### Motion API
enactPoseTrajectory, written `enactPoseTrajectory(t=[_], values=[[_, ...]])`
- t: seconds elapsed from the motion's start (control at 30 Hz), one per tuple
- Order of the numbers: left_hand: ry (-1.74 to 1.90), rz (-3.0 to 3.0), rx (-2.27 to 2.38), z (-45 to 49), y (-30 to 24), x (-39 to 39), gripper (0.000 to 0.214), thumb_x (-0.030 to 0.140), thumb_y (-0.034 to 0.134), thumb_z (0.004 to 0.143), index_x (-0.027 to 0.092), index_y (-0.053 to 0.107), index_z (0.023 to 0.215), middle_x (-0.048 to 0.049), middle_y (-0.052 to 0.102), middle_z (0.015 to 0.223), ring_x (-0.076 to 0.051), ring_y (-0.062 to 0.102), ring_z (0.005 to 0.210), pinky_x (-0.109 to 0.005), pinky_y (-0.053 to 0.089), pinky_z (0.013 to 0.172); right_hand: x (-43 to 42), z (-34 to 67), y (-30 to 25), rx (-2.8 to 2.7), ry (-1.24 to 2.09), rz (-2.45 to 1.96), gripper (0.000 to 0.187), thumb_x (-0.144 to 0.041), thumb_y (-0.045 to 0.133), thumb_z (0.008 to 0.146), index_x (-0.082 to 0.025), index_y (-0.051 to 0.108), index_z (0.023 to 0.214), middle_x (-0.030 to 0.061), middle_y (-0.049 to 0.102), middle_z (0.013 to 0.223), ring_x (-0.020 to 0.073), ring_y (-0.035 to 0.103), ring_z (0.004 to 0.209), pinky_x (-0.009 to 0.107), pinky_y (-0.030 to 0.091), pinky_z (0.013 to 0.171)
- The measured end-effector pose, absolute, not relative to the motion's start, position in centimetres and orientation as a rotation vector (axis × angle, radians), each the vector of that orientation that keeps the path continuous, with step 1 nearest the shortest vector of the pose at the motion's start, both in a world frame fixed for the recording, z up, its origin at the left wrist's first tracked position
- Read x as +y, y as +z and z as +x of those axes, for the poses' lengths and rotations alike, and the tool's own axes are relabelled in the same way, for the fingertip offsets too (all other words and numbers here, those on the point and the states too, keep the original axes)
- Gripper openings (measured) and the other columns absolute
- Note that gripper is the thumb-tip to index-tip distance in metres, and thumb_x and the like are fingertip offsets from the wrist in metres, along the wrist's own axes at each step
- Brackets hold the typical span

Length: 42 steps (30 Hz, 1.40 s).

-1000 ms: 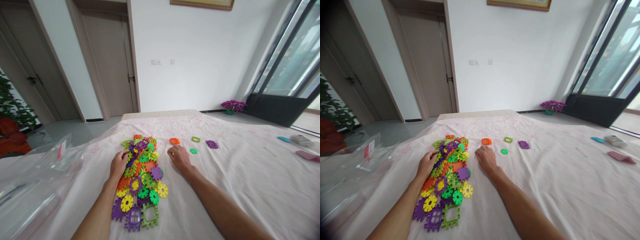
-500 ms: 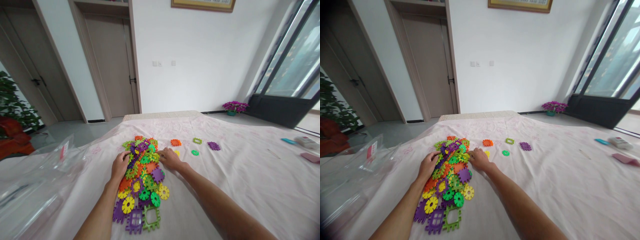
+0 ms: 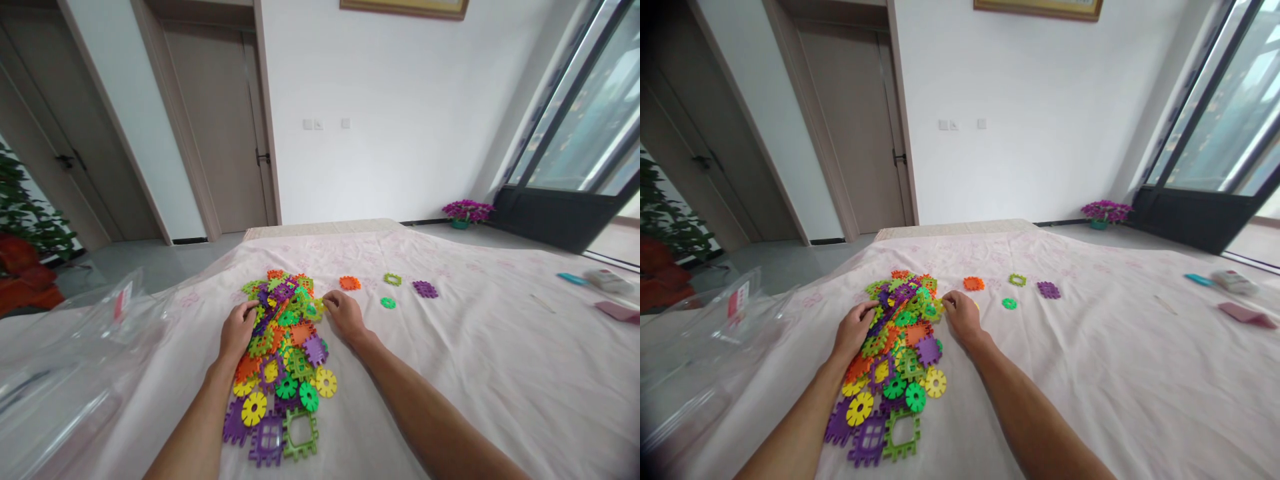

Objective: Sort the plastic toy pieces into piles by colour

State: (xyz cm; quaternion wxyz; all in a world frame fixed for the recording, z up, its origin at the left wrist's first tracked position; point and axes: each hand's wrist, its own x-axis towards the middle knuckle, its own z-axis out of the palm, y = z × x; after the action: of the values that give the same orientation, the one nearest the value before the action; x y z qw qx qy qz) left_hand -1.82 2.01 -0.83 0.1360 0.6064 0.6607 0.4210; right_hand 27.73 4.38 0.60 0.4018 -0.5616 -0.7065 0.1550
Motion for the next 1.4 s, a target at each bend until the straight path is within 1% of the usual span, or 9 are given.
enactPoseTrajectory(t=[0.1,0.33,0.57,0.7,0.83,0.97,1.07,1.3,1.4], values=[[1.220,1.757,1.918,-1.8,-0.9,2.0,0.033,0.035,0.047,0.087,0.025,0.067,0.110,-0.0035,0.068,0.117,-0.020,0.062,0.108,-0.033,0.045,0.097,4.7,29.0,1.1,-1.747,0.284,-1.468,0.019,-0.028,0.051,0.086,-0.023,0.070,0.087,0.0014,0.072,0.090,0.0175,0.063,0.086,0.025,0.042,0.075],[1.220,1.753,1.916,-1.9,-1.2,2.2,0.033,0.036,0.047,0.087,0.025,0.066,0.111,-0.0038,0.068,0.118,-0.021,0.062,0.108,-0.034,0.045,0.098,5.4,33.2,1.5,-1.622,0.269,-1.739,0.020,-0.030,0.052,0.082,-0.022,0.071,0.086,0.0014,0.072,0.083,0.0174,0.063,0.076,0.025,0.039,0.064],[1.238,1.765,1.902,-2.0,-1.4,2.3,0.032,0.036,0.048,0.087,0.025,0.067,0.110,-0.0034,0.069,0.117,-0.020,0.063,0.108,-0.033,0.047,0.097,5.0,33.7,1.5,-1.725,0.121,-1.936,0.019,-0.023,0.054,0.080,-0.019,0.072,0.081,0.0075,0.070,0.081,0.0189,0.060,0.075,0.026,0.033,0.061],[1.231,1.755,1.912,-2.0,-1.4,2.3,0.032,0.035,0.048,0.087,0.025,0.067,0.111,-0.0035,0.069,0.117,-0.020,0.064,0.107,-0.033,0.047,0.097,4.6,33.4,1.9,-1.810,-0.072,-1.945,0.017,-0.021,0.055,0.082,-0.021,0.072,0.081,0.0096,0.069,0.089,0.0212,0.056,0.085,0.029,0.034,0.070],[1.235,1.759,1.914,-2.0,-1.4,2.3,0.032,0.035,0.048,0.087,0.026,0.067,0.110,-0.0031,0.069,0.117,-0.020,0.063,0.108,-0.033,0.046,0.097,3.7,31.7,2.3,-1.982,-0.131,-1.743,0.018,-0.025,0.053,0.088,-0.023,0.071,0.088,0.0080,0.067,0.095,0.0221,0.052,0.093,0.032,0.034,0.080],[1.241,1.765,1.907,-2.0,-1.5,2.4,0.032,0.035,0.048,0.086,0.026,0.067,0.110,-0.0031,0.069,0.117,-0.020,0.062,0.109,-0.033,0.046,0.097,2.6,28.9,2.4,-2.129,-0.064,-1.555,0.027,-0.042,0.052,0.092,-0.026,0.071,0.103,0.0071,0.065,0.109,0.0237,0.049,0.105,0.034,0.033,0.089],[1.234,1.762,1.904,-2.1,-1.5,2.4,0.033,0.035,0.047,0.086,0.025,0.067,0.111,-0.0034,0.069,0.117,-0.020,0.063,0.108,-0.034,0.046,0.097,2.1,27.4,2.2,-2.236,-0.040,-1.502,0.041,-0.054,0.056,0.088,-0.025,0.067,0.114,0.0083,0.059,0.125,0.0275,0.042,0.119,0.039,0.030,0.097],[1.230,1.757,1.913,-2.0,-1.3,2.3,0.032,0.035,0.047,0.087,0.025,0.067,0.110,-0.0036,0.069,0.117,-0.020,0.063,0.109,-0.033,0.046,0.097,2.3,27.6,2.1,-2.165,0.063,-1.526,0.046,-0.056,0.071,0.075,-0.024,0.068,0.108,0.0073,0.065,0.102,0.0243,0.051,0.102,0.034,0.035,0.088],[1.221,1.756,1.916,-1.9,-1.0,2.1,0.032,0.035,0.048,0.086,0.025,0.067,0.110,-0.0037,0.069,0.117,-0.021,0.063,0.108,-0.033,0.046,0.097,3.2,28.4,2.0,-2.124,0.130,-1.426,0.032,-0.047,0.070,0.080,-0.022,0.070,0.101,0.0058,0.066,0.094,0.0201,0.056,0.092,0.029,0.039,0.080]])
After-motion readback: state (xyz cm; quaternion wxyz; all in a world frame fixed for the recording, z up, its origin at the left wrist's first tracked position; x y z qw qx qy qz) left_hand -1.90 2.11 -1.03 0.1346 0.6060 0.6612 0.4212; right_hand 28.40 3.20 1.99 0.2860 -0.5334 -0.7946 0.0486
